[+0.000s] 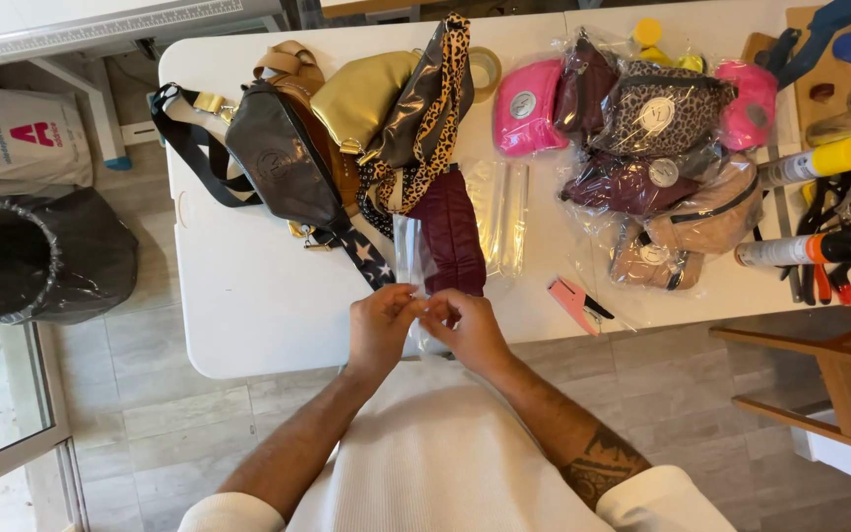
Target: The person seals a leopard-print bag in a clear plastic bag using a pink handheld sealer. They then retrieve a maroon bag from a shelf, attach a star-patterned strap, and place the bag into a new plastic bag. Finally, they seal the second bag with the sealer.
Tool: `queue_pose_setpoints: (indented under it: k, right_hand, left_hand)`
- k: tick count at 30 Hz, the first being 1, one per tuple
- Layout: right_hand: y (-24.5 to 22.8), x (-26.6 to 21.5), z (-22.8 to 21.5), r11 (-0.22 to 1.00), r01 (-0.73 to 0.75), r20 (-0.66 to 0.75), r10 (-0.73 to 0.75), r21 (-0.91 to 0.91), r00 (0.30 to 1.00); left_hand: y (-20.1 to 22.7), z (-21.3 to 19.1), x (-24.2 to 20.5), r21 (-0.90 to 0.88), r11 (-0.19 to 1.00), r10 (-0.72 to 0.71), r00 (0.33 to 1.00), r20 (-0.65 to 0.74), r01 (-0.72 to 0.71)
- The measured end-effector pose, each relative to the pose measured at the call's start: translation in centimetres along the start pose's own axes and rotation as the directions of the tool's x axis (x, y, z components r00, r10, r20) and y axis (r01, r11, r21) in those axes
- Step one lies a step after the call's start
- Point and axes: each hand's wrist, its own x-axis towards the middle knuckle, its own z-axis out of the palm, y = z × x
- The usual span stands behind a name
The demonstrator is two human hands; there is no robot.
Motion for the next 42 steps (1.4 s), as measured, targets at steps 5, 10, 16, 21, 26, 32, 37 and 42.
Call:
queue_pose_setpoints:
  k: [5,10,16,21,26,32,37,42]
  right_hand:
    - [1.8,0.6,-0.1,0.999,-0.032,-0.091,0.033,0.012,0.995]
    - [2.9,1.2,-1.1,0.979,-0.081,-0.085,0.098,0.185,0.992]
    - [4.2,1.0,-0.3,0.931,-0.069,-0.14,0.126,0.359,0.982]
    - [4.6,0.8,-0.8,0.895,-0.045,-0.175,0.136,0.443,0.975]
    - [5.0,0.2,-1.3,0.793,-0.073,-0.094,0.161,0.605,0.982]
    - [0.6,-1.5,-4.3,0.539,-0.157,0.169,0.028,0.828,0.985]
    - [2.4,-1.9,-11.6,0.663,0.038,-0.065,0.016,0.747,0.998]
    - [4.4,-1.8,-14.4,0.773,0.063,-0.243,0.119,0.631,0.963]
  left_hand:
    - [1.6,0.3,-0.5,-0.041,0.998,0.056,0.998,0.017,-0.056]
    - [1.0,0.9,-1.0,-0.159,0.982,0.11,0.994,0.021,-0.105]
    - [-1.0,1.2,-0.9,-0.196,0.98,0.008,1.0,-0.014,-0.01]
    - [-1.9,-0.2,-0.4,-0.143,0.99,-0.006,1.0,-0.029,0.002]
    - [-4.4,-0.6,0.5,-0.05,0.999,-0.013,1.0,0.001,0.013]
    - [-9.2,3.1,1.7,-0.37,0.687,-0.569,0.779,0.263,0.626]
    - [-11.9,4.2,1.7,-0.71,0.249,-0.274,0.751,0.601,0.659]
    - [-5.3,0.2,1.1,-0.704,0.322,0.06,0.728,0.683,0.633]
